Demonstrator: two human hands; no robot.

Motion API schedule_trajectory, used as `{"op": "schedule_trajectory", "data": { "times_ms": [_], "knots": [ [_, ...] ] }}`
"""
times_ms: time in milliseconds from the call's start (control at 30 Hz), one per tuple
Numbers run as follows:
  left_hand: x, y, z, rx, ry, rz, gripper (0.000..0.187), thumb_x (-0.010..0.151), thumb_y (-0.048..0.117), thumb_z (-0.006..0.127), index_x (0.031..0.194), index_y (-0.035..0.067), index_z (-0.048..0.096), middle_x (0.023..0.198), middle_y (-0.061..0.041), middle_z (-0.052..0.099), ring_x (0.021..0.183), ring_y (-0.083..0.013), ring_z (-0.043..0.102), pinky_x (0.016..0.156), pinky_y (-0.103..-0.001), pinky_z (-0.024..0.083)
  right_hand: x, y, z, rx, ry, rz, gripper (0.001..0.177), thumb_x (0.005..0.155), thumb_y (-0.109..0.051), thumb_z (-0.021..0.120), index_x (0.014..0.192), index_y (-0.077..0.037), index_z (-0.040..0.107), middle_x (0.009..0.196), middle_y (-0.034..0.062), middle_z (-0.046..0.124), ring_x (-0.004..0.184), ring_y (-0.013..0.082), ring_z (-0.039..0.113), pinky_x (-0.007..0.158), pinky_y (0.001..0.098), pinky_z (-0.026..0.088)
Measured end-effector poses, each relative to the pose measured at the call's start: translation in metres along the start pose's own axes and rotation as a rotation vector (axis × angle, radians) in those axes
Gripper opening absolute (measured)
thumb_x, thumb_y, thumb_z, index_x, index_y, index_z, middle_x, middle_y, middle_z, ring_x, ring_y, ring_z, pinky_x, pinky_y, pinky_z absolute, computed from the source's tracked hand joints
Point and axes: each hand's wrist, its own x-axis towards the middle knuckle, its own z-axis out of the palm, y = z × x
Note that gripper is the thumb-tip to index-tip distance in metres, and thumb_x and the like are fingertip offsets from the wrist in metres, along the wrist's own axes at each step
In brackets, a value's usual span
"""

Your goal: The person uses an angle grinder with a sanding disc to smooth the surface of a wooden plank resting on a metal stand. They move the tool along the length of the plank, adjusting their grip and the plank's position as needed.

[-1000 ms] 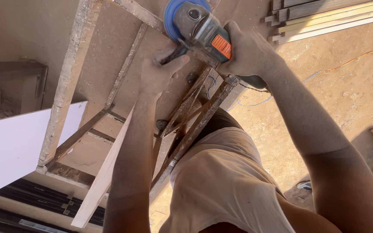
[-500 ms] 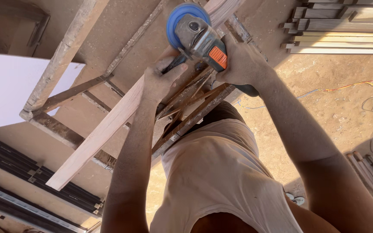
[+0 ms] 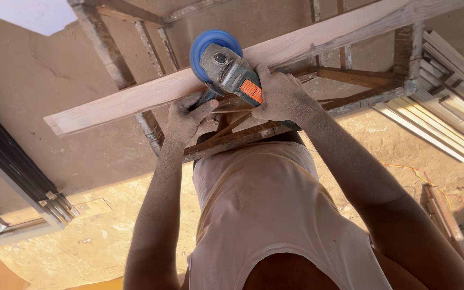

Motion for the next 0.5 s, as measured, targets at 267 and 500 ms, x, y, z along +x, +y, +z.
{"op": "schedule_trajectory", "data": {
  "times_ms": [267,500],
  "knots": [
    [-0.048,-0.041,-0.107,-0.169,0.166,-0.009,0.031,0.086,0.029,0.084,0.103,0.003,0.079,0.069,0.002,0.066,0.058,-0.0051,0.059,0.052,-0.022,0.048,0.048,-0.126,0.032,-0.235,-0.135,-0.053,0.092,0.073,-0.031,0.082,0.147,-0.003,0.036,0.112,0.0259,0.068,0.106,0.0392,0.071,0.101,0.0502,0.056],
    [-0.084,-0.076,-0.181,-0.269,0.279,0.043,0.042,0.084,0.030,0.085,0.114,0.002,0.079,0.073,0.001,0.069,0.056,-0.0061,0.058,0.049,-0.022,0.047,0.077,-0.223,0.053,-0.372,-0.166,-0.189,0.095,0.071,-0.030,0.084,0.148,-0.008,0.034,0.115,0.0256,0.067,0.111,0.0398,0.068,0.102,0.0500,0.054]
  ]
}}
